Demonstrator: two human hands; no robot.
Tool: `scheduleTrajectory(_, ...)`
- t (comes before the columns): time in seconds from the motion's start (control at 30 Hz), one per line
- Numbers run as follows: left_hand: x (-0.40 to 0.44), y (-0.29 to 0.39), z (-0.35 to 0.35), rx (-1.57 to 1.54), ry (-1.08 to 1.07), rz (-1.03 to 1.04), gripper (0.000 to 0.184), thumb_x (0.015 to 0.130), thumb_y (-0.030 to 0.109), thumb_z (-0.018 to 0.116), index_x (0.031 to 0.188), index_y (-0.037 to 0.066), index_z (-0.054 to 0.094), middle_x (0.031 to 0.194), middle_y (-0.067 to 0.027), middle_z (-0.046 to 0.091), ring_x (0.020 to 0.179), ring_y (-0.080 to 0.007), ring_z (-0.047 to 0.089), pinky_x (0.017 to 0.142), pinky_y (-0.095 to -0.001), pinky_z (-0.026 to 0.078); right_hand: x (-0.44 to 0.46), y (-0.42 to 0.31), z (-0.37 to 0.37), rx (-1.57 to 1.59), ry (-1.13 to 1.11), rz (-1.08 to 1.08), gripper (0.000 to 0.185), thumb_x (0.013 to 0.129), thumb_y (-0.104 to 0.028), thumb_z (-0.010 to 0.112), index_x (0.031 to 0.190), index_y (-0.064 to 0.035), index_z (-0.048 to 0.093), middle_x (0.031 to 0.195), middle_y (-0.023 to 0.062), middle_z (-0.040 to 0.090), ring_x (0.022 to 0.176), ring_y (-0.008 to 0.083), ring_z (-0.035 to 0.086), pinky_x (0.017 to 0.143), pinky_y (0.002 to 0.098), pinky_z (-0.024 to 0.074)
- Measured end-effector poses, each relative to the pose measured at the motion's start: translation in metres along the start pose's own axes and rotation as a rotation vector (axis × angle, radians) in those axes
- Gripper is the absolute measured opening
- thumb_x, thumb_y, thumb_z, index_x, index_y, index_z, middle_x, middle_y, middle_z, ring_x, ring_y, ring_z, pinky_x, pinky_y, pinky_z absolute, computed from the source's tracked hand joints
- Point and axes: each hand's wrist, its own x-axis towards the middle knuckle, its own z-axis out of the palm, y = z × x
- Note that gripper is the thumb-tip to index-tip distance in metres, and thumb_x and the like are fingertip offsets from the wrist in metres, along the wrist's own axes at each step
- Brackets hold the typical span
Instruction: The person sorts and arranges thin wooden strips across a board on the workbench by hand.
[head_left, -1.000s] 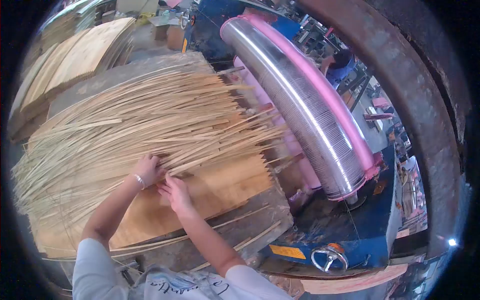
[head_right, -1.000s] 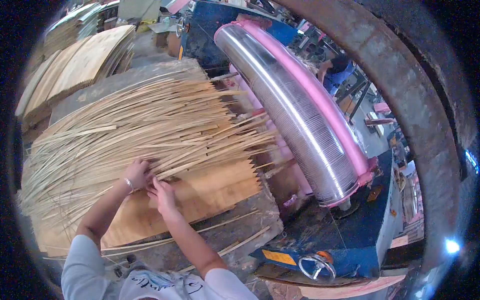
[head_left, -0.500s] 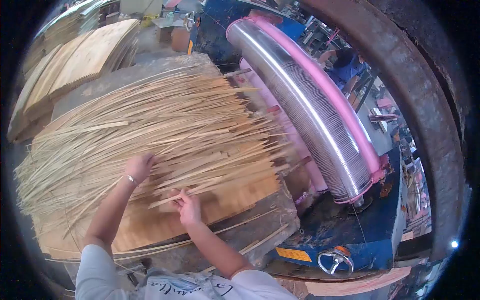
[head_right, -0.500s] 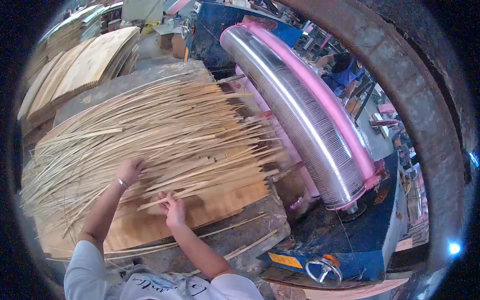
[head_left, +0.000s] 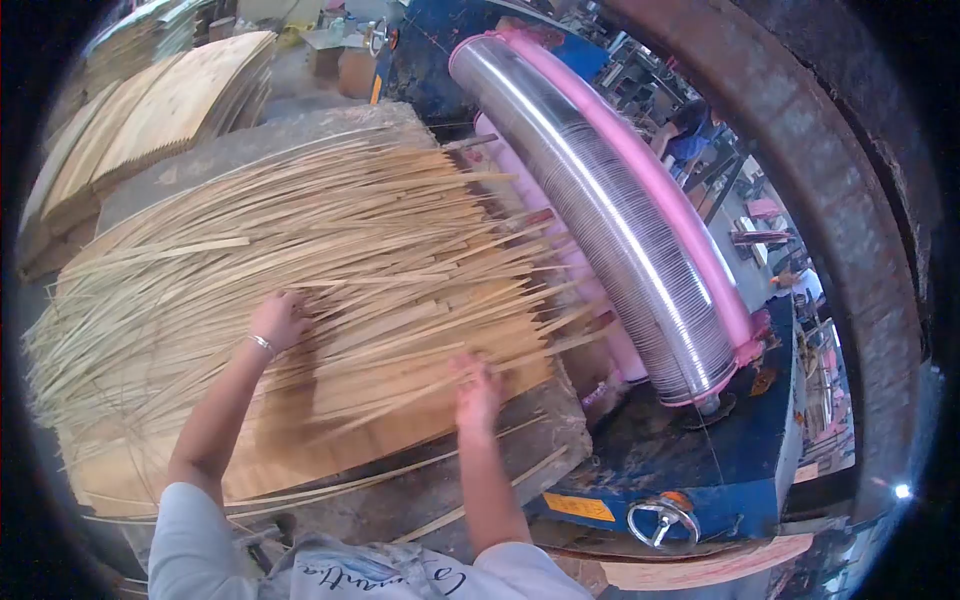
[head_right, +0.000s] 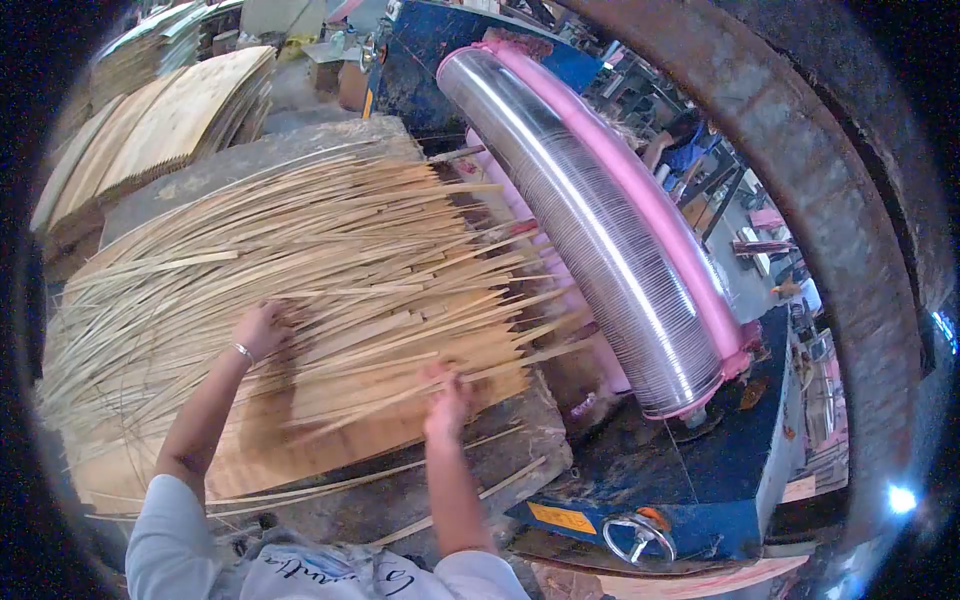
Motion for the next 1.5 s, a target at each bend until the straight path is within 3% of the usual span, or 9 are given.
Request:
scheduleTrajectory(0.33, -0.023, -0.024, -0.005, 0.228, 0.041, 0.077, 0.016, 0.070, 0.019, 0.057, 0.083, 0.009, 0.053, 0.089, -0.0120, 0.054, 0.078, -0.0319, 0.054, 0.065, -0.0413, 0.044, 0.001, -0.032, -0.021, -0.035, 0.023, 0.110, 0.032, 0.086, -0.021, 0.046, 0.114, -0.0068, 0.042, 0.106, 0.0115, 0.054, 0.096, 0.0251, 0.054, 0.074, 0.0369, 0.0440)
scheduleTrajectory(0.5, -0.016, -0.006, -0.020, 0.040, -0.105, 0.091, 0.015, 0.073, 0.022, 0.055, 0.072, 0.008, 0.055, 0.074, -0.0115, 0.058, 0.067, -0.0317, 0.055, 0.060, -0.0408, 0.044, 0.032, -0.069, -0.052, -0.020, 0.295, -0.077, 0.023, 0.081, -0.019, 0.052, 0.097, -0.0041, 0.046, 0.087, 0.0115, 0.058, 0.066, 0.0226, 0.059, 0.047, 0.0281, 0.0485)
scheduleTrajectory(0.63, 0.017, 0.001, -0.005, -0.050, -0.075, 0.080, 0.018, 0.073, 0.026, 0.056, 0.074, 0.008, 0.059, 0.068, -0.0124, 0.057, 0.065, -0.0318, 0.055, 0.061, -0.0396, 0.045, 0.092, -0.106, -0.119, -0.013, 0.244, -0.262, 0.017, 0.082, -0.018, 0.050, 0.089, -0.0019, 0.049, 0.076, 0.0092, 0.057, 0.057, 0.0176, 0.056, 0.042, 0.0261, 0.0440)
scheduleTrajectory(0.83, 0.043, 0.036, 0.016, 0.069, -0.099, 0.071, 0.026, 0.071, 0.032, 0.061, 0.088, 0.013, 0.061, 0.090, -0.0116, 0.057, 0.086, -0.0300, 0.053, 0.074, -0.0377, 0.045, 0.047, -0.096, -0.089, -0.098, 0.551, -0.308, 0.024, 0.084, -0.022, 0.048, 0.092, 0.0005, 0.049, 0.089, 0.0090, 0.054, 0.074, 0.0140, 0.052, 0.060, 0.0275, 0.0421)
scheduleTrajectory(0.9, 0.043, 0.036, 0.020, 0.101, -0.082, 0.093, 0.036, 0.068, 0.035, 0.063, 0.096, 0.013, 0.059, 0.100, -0.0124, 0.054, 0.096, -0.0305, 0.048, 0.080, -0.0374, 0.043, 0.010, -0.074, -0.056, -0.516, 0.651, -0.283, 0.025, 0.082, -0.018, 0.051, 0.098, 0.0007, 0.048, 0.094, 0.0068, 0.052, 0.082, 0.0125, 0.048, 0.067, 0.0265, 0.0379)
scheduleTrajectory(0.97, 0.026, 0.031, 0.018, 0.066, -0.077, 0.162, 0.049, 0.065, 0.038, 0.066, 0.105, 0.012, 0.054, 0.109, -0.0134, 0.049, 0.105, -0.0314, 0.043, 0.085, -0.0373, 0.040, -0.011, -0.045, -0.061, -0.242, 0.330, -0.303, 0.026, 0.080, -0.014, 0.054, 0.101, -0.0013, 0.048, 0.093, 0.0043, 0.052, 0.082, 0.0129, 0.049, 0.067, 0.0256, 0.0387)
scheduleTrajectory(1.17, -0.048, 0.000, -0.027, 0.350, -0.095, 0.105, 0.067, 0.062, 0.036, 0.069, 0.114, 0.004, 0.043, 0.109, -0.0138, 0.047, 0.104, -0.0314, 0.043, 0.085, -0.0380, 0.039, -0.080, -0.017, 0.002, -0.168, 0.191, -0.112, 0.023, 0.076, -0.012, 0.059, 0.096, -0.0048, 0.049, 0.087, 0.0033, 0.052, 0.082, 0.0136, 0.052, 0.071, 0.0280, 0.0453)
scheduleTrajectory(1.3, -0.058, -0.046, -0.018, 0.351, -0.085, 0.013, 0.053, 0.065, 0.032, 0.066, 0.106, 0.004, 0.046, 0.103, -0.0130, 0.048, 0.098, -0.0308, 0.046, 0.078, -0.0394, 0.042, -0.089, 0.048, 0.040, -0.172, -0.299, 0.258, 0.020, 0.080, -0.016, 0.057, 0.095, -0.0048, 0.051, 0.086, 0.0048, 0.054, 0.080, 0.0156, 0.054, 0.068, 0.0288, 0.0470)
scheduleTrajectory(1.5, -0.066, -0.042, -0.019, 0.209, -0.183, 0.125, 0.030, 0.075, 0.033, 0.055, 0.091, 0.008, 0.051, 0.083, -0.0133, 0.057, 0.076, -0.0302, 0.055, 0.066, -0.0388, 0.044, -0.068, 0.117, 0.136, -0.039, -0.376, 0.539, 0.028, 0.084, -0.020, 0.052, 0.099, 0.0029, 0.048, 0.097, 0.0166, 0.055, 0.086, 0.0224, 0.056, 0.073, 0.0327, 0.0491)
